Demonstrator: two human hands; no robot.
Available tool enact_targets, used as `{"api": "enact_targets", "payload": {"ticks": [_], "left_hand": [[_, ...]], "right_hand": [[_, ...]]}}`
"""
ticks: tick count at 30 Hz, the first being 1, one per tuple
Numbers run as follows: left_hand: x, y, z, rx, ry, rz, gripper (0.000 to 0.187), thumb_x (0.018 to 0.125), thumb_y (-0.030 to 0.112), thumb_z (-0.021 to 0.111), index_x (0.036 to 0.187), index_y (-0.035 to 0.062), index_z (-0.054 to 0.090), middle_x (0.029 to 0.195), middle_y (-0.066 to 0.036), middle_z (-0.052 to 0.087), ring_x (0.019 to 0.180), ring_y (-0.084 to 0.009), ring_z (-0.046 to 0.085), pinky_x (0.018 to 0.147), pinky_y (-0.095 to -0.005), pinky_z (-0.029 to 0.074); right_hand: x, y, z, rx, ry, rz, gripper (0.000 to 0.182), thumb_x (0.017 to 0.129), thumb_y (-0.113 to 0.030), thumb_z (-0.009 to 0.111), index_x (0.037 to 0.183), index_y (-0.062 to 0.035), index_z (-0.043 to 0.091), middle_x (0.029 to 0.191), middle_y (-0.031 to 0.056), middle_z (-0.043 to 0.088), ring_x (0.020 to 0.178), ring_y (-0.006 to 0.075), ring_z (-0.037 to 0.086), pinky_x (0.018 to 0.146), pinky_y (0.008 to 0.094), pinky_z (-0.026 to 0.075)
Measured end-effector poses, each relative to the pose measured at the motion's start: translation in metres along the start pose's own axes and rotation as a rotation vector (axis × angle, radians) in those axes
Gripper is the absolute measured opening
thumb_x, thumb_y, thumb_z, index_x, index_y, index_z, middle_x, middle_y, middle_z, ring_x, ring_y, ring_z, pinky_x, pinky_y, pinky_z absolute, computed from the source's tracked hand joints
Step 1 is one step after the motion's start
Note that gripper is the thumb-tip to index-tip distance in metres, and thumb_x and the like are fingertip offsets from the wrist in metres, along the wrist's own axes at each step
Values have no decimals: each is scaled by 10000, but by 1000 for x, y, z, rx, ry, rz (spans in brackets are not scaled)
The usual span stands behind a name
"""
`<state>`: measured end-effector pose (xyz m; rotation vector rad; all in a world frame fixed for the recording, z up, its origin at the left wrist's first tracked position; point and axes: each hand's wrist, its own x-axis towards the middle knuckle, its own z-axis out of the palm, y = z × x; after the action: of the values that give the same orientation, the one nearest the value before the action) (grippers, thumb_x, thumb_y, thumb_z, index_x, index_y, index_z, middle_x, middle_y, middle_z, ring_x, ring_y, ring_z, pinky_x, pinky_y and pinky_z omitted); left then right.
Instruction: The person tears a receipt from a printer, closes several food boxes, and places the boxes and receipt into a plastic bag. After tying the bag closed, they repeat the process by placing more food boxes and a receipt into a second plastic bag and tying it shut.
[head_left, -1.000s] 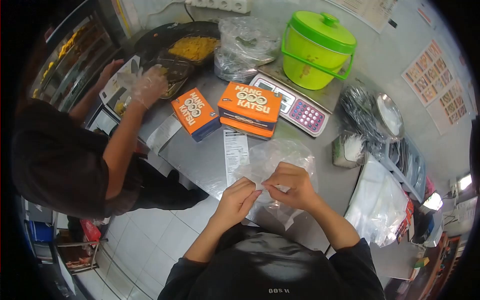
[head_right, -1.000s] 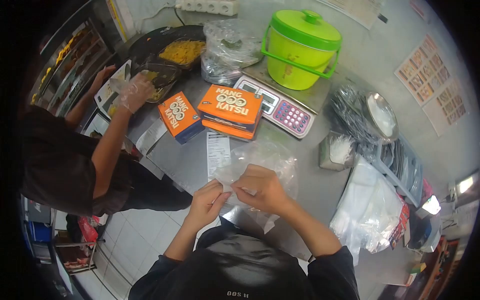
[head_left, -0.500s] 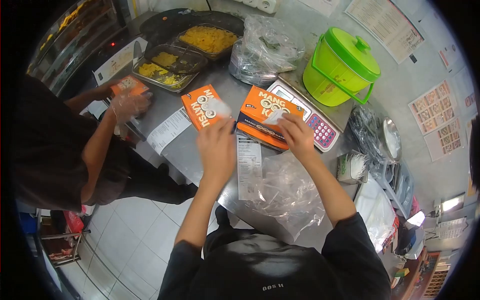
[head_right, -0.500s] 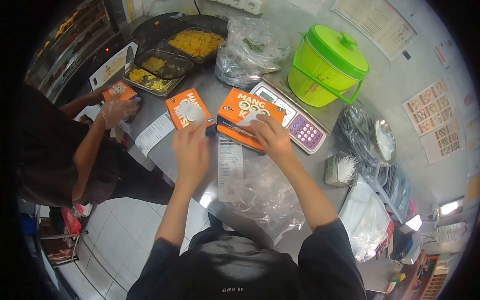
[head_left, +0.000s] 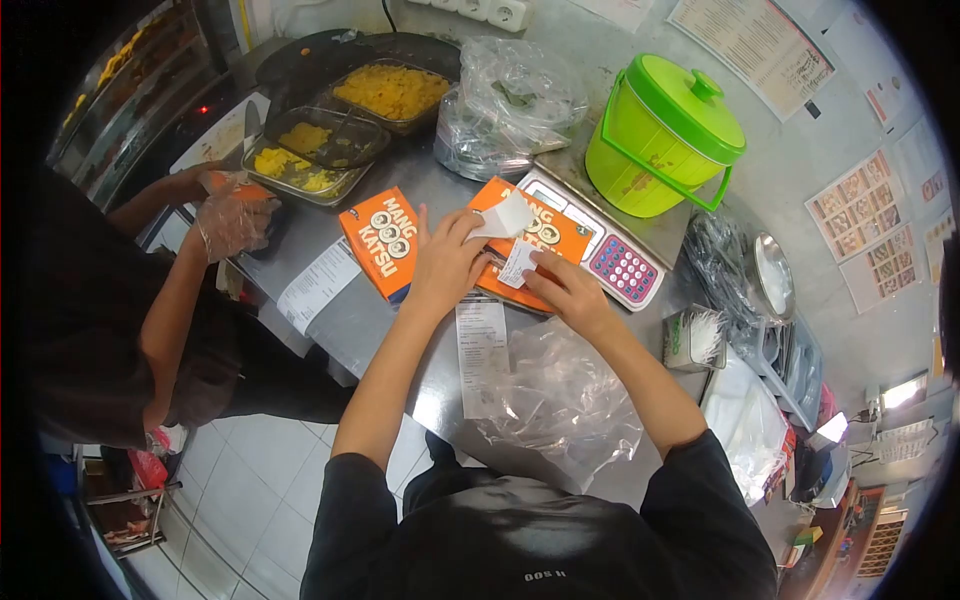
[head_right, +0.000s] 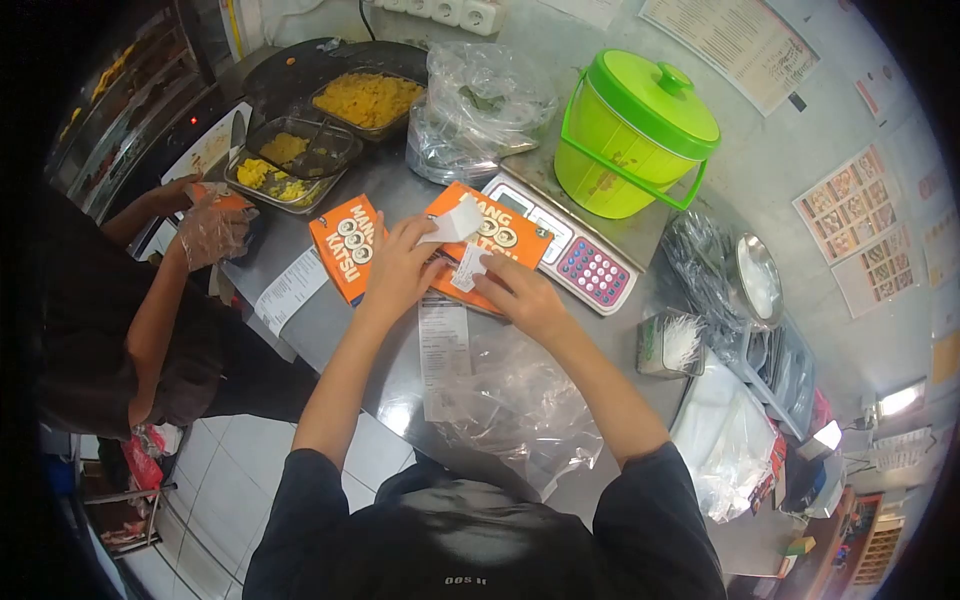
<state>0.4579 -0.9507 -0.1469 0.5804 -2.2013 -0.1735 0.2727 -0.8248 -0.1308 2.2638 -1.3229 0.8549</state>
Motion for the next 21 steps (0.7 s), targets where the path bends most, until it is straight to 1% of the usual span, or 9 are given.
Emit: {"api": "enact_targets", "payload": {"ticks": [4,7,10,12,13,15,18,19,21], "left_hand": [[4,-9,8,-84,-28,-6,167,710,138,726,856,76,673,1027,-36,575,1050,-246,535,1031,-563,352],[6,-15,12,-74,-14,40,155,700,128,731,832,69,674,1011,-38,577,1018,-254,540,974,-459,429],[10,-12,9,-192,-60,-37,136,700,111,729,814,59,674,1005,-41,582,996,-260,540,892,-400,462],[11,-12,9,-185,-46,-23,141,702,102,729,824,58,674,1003,-43,583,989,-263,540,847,-381,466],[10,-12,8,-182,-42,-16,144,702,98,729,829,57,674,1002,-44,583,985,-265,540,825,-371,467],[10,-13,7,-190,-61,-27,177,700,95,733,858,53,668,1002,-57,582,990,-276,543,834,-374,465],[12,-13,3,-274,-76,-77,193,734,70,700,919,43,648,1035,-83,569,995,-304,541,835,-378,466],[13,-13,-1,-314,-78,-101,195,753,58,682,942,40,639,1052,-93,562,996,-315,538,834,-380,468],[12,-7,-16,-372,68,-199,223,777,22,628,998,40,615,1072,-131,553,997,-345,540,854,-382,456]], "right_hand": [[5,0,4,16,0,-10,252,727,-64,677,975,-50,639,1063,146,605,913,289,644,730,335,560],[3,5,9,-20,-38,-32,234,730,-75,669,958,-45,626,1062,137,603,952,288,632,759,342,552],[-3,8,15,-123,-72,-69,223,730,-117,670,937,-51,619,1060,113,600,984,267,610,819,384,522],[4,6,14,-251,-73,-124,230,725,-166,680,922,-63,619,1058,87,597,975,237,592,837,424,487],[8,1,12,-303,-77,-87,235,723,-186,680,920,-73,618,1058,75,598,966,222,579,833,427,466],[13,-12,9,-410,-84,-10,247,720,-228,681,916,-92,616,1058,50,599,947,191,554,825,431,423],[8,-15,14,-412,-110,-1,260,721,-235,669,941,-110,613,989,24,587,906,172,519,793,403,380],[6,-13,18,-392,-118,13,296,715,-223,683,979,-114,608,995,25,584,915,177,521,796,415,380],[4,-4,26,-350,-133,34,378,702,-198,711,1055,-124,597,1006,25,578,933,188,526,803,439,379]]}}
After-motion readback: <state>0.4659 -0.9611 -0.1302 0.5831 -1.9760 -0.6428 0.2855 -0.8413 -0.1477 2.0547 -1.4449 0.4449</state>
